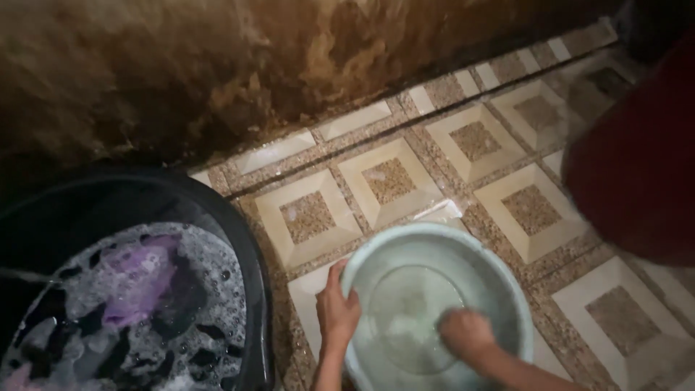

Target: Washing and scrubbing a plastic basin with soap and a scouring pad.

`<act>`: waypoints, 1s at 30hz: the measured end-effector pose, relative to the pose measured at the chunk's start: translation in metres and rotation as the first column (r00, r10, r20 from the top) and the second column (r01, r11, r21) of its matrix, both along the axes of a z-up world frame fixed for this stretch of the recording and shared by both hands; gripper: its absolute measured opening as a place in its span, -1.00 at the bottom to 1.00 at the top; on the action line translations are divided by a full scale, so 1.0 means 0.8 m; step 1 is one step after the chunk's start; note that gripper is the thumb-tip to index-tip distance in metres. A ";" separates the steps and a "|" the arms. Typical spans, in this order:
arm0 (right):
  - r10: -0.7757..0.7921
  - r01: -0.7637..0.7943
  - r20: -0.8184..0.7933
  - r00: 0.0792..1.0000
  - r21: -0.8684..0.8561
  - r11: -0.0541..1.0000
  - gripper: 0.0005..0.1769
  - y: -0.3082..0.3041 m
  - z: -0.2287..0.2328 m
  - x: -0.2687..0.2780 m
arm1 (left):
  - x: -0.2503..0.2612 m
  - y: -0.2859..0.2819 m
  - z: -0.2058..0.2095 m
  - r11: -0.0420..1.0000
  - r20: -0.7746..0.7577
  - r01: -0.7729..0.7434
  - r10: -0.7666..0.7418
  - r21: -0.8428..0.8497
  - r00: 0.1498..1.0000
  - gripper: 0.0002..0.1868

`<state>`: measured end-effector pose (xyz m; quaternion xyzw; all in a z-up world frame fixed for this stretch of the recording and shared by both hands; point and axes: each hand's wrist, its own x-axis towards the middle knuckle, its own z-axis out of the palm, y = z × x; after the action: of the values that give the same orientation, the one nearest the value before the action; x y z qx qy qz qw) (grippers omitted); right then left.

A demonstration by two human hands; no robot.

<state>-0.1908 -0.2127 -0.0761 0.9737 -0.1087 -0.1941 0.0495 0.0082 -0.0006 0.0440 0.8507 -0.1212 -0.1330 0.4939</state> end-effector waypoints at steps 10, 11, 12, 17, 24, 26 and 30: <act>0.096 -0.204 0.302 0.948 0.351 0.914 -0.83 0.111 0.026 0.112 | 0.001 0.001 0.010 0.982 -0.021 0.051 -0.048 0.181 0.999 -0.28; 0.059 -0.223 0.400 0.915 0.377 0.899 -0.77 0.110 0.035 0.100 | 0.000 -0.001 0.011 0.968 -0.053 0.058 -0.046 0.244 0.998 -0.30; 0.064 -0.224 0.395 0.917 0.374 0.900 -0.77 0.092 0.013 0.063 | -0.002 0.000 -0.003 0.969 -0.058 0.056 -0.044 0.239 0.997 -0.30; 0.347 -0.330 -0.001 0.938 0.302 0.894 -0.73 -0.001 0.108 -0.029 | -0.005 0.001 -0.014 1.000 0.259 -0.020 0.015 0.017 0.966 -0.29; 0.208 -0.219 0.066 0.976 0.304 0.927 -0.74 0.094 0.054 0.000 | -0.012 0.000 0.038 0.975 -0.117 -0.013 0.040 0.223 0.992 -0.26; 0.181 -0.290 0.246 0.952 0.546 0.786 -0.89 0.097 0.100 0.011 | -0.010 0.002 0.003 0.995 0.093 -0.062 0.055 0.076 0.994 -0.27; 0.259 -0.224 -0.096 0.961 0.277 0.935 -0.83 -0.011 0.123 -0.008 | -0.021 0.001 0.014 0.996 0.028 -0.053 0.051 0.067 0.998 -0.31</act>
<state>-0.1972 -0.2214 0.0220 0.9627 0.0420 -0.2627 -0.0498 -0.0083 0.0001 0.0552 0.8715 -0.1008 -0.1129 0.4664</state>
